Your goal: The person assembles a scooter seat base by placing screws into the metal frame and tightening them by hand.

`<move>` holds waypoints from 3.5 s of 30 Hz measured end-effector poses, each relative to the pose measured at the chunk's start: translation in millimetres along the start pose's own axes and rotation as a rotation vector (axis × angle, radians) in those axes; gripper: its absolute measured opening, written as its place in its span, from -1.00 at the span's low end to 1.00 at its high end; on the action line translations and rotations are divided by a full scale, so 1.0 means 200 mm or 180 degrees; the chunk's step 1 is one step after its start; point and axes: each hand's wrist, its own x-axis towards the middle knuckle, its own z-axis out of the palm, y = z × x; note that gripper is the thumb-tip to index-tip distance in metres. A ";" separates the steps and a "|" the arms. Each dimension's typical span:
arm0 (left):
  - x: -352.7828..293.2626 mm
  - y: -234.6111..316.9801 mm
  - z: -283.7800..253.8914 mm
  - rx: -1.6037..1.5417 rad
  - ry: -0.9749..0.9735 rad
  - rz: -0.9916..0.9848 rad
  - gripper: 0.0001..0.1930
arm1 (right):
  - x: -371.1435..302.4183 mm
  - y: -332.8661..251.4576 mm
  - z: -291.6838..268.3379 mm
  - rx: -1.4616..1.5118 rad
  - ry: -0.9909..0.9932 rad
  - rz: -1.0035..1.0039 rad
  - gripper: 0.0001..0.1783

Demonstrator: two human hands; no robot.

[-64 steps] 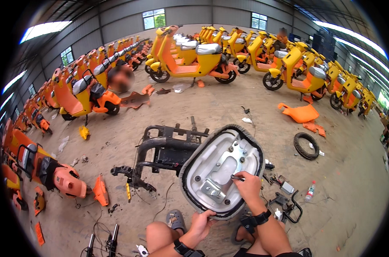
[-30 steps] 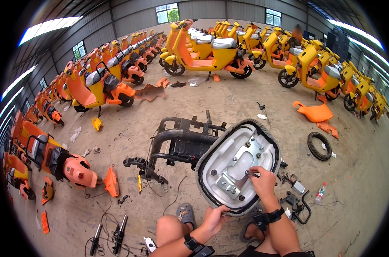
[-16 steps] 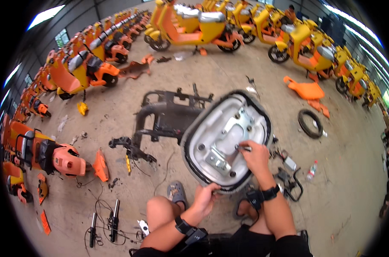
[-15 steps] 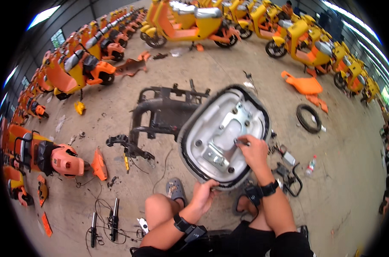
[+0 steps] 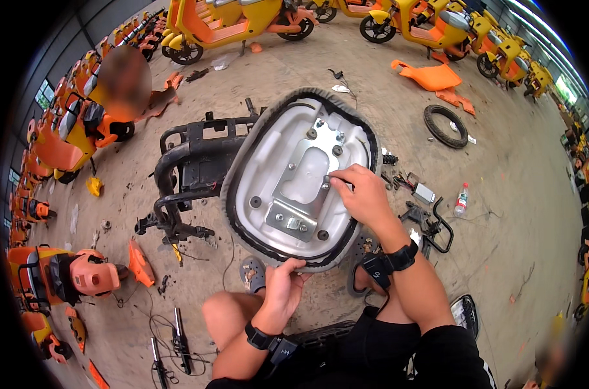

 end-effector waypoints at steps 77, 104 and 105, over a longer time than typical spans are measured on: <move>0.00 -0.01 0.01 -0.0001 0.0103 0.0121 -0.73 | -0.07 -0.10 0.06 -0.0238 -0.0405 0.0121 -0.61; -0.03 0.02 0.03 0.0258 0.0227 -0.0191 -0.69 | 0.19 -0.17 0.17 0.0269 0.0116 -0.0728 -0.74; -0.03 0.02 0.03 0.0254 0.0222 -0.0196 -0.67 | 0.20 -0.16 0.18 0.0212 0.0048 -0.0786 -0.73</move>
